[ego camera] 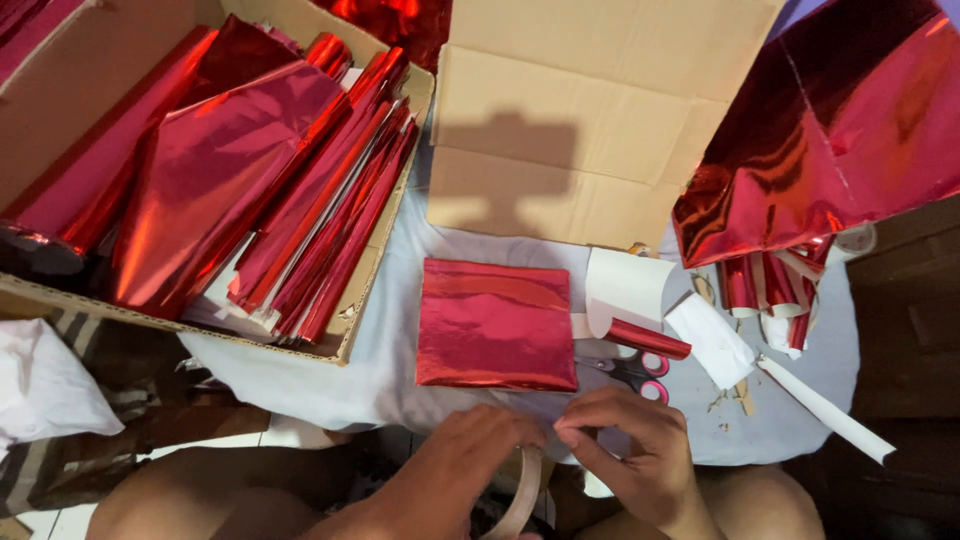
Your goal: Folding and taping red metallic paper to create small envelopes
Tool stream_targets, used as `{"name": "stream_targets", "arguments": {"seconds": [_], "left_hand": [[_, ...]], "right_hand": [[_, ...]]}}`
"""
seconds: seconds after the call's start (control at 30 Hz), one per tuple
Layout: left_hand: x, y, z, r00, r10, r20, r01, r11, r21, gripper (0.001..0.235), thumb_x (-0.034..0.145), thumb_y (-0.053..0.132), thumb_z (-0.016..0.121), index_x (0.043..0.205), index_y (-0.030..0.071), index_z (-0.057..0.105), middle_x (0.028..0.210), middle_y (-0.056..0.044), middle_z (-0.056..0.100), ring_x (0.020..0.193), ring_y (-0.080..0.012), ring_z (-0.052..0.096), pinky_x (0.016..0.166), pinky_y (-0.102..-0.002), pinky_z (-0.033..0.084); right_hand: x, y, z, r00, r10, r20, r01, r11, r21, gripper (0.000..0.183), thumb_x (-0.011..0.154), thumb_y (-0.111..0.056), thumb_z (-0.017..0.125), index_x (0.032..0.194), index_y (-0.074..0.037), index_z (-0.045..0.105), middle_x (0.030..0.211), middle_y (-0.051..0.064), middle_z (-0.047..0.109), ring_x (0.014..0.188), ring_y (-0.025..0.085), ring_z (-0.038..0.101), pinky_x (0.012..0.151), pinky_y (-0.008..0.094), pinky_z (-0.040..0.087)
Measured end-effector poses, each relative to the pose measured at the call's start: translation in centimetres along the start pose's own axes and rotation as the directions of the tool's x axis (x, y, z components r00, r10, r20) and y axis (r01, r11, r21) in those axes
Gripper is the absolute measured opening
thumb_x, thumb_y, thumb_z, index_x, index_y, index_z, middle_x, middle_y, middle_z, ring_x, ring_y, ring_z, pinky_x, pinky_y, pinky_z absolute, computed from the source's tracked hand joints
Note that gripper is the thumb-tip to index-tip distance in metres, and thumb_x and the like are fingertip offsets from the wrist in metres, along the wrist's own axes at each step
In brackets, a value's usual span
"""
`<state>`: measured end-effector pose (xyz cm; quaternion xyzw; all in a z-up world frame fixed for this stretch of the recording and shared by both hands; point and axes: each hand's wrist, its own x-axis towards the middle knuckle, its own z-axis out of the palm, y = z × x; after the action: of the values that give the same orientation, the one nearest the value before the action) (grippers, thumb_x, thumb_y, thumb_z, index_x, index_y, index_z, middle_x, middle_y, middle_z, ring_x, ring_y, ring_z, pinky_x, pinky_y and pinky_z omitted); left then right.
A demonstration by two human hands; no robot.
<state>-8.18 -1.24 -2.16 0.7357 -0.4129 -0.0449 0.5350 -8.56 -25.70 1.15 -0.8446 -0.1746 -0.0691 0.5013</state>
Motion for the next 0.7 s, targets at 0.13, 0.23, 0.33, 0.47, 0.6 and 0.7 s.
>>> {"name": "stream_targets", "arguments": {"seconds": [0.13, 0.23, 0.33, 0.47, 0.6, 0.7], "left_hand": [[-1.6, -0.6, 1.2, 0.997, -0.075, 0.021, 0.077, 0.984, -0.160, 0.050, 0.084, 0.022, 0.062, 0.131, 0.006, 0.054, 0.128, -0.013, 0.059, 0.120, -0.0310, 0.060, 0.105, -0.040, 0.043], [-3.3, -0.9, 2.4, 0.978, -0.206, -0.039, 0.193, 0.956, -0.221, 0.057, 0.085, 0.033, 0.085, 0.123, 0.005, 0.054, 0.112, -0.011, 0.061, 0.100, -0.0260, 0.065, 0.088, -0.037, 0.052], [-4.6, -1.3, 2.9, 0.740, -0.638, 0.211, 0.654, 0.610, -0.448, 0.044, 0.093, 0.035, 0.069, 0.127, 0.010, 0.061, 0.103, -0.005, 0.068, 0.091, -0.0135, 0.062, 0.087, -0.029, 0.054], [-5.5, -2.5, 3.8, 0.836, -0.535, 0.120, 0.525, 0.719, -0.456, 0.037, 0.092, 0.027, 0.071, 0.124, 0.011, 0.060, 0.103, -0.002, 0.058, 0.086, -0.0134, 0.055, 0.073, -0.028, 0.045], [-7.6, -4.8, 7.5, 0.831, -0.556, -0.023, 0.461, 0.711, -0.531, 0.021, 0.094, 0.011, 0.074, 0.111, 0.011, 0.063, 0.097, 0.001, 0.058, 0.074, -0.0100, 0.049, 0.068, -0.026, 0.041], [-8.4, -5.8, 8.5, 0.771, -0.636, 0.024, 0.504, 0.586, -0.635, 0.008, 0.103, 0.017, 0.071, 0.105, 0.013, 0.065, 0.088, 0.004, 0.055, 0.071, -0.0073, 0.045, 0.068, -0.025, 0.036]], "right_hand": [[0.2, -0.3, 0.6, 0.999, -0.021, 0.040, 0.021, 1.000, -0.010, 0.017, 0.070, 0.000, 0.084, 0.085, -0.006, 0.079, 0.080, 0.003, 0.082, 0.067, 0.015, 0.075, 0.064, 0.025, 0.061], [-0.1, 0.0, 0.4, 0.999, -0.041, 0.022, 0.042, 0.997, -0.067, 0.018, 0.069, 0.001, 0.083, 0.085, -0.005, 0.076, 0.085, 0.004, 0.081, 0.070, 0.015, 0.074, 0.065, 0.025, 0.060], [0.1, 0.6, 0.5, 0.998, -0.011, -0.067, 0.004, 0.994, -0.107, 0.020, 0.069, 0.004, 0.080, 0.087, -0.004, 0.074, 0.088, 0.005, 0.080, 0.070, 0.014, 0.070, 0.066, 0.024, 0.056], [1.4, 1.7, 3.0, 0.990, 0.095, 0.105, -0.080, 0.988, -0.135, 0.010, 0.080, -0.004, 0.078, 0.089, -0.005, 0.076, 0.088, 0.002, 0.079, 0.061, 0.010, 0.063, 0.054, 0.024, 0.051], [2.3, 1.0, 3.9, 0.982, 0.084, 0.172, -0.056, 0.985, -0.160, 0.011, 0.079, -0.004, 0.080, 0.088, -0.007, 0.076, 0.081, -0.002, 0.077, 0.053, 0.008, 0.057, 0.048, 0.023, 0.045], [2.4, 1.1, 4.2, 0.982, 0.083, 0.168, -0.046, 0.976, -0.211, 0.008, 0.077, -0.004, 0.081, 0.084, -0.007, 0.077, 0.070, -0.003, 0.070, 0.049, 0.008, 0.046, 0.045, 0.025, 0.036]]}}
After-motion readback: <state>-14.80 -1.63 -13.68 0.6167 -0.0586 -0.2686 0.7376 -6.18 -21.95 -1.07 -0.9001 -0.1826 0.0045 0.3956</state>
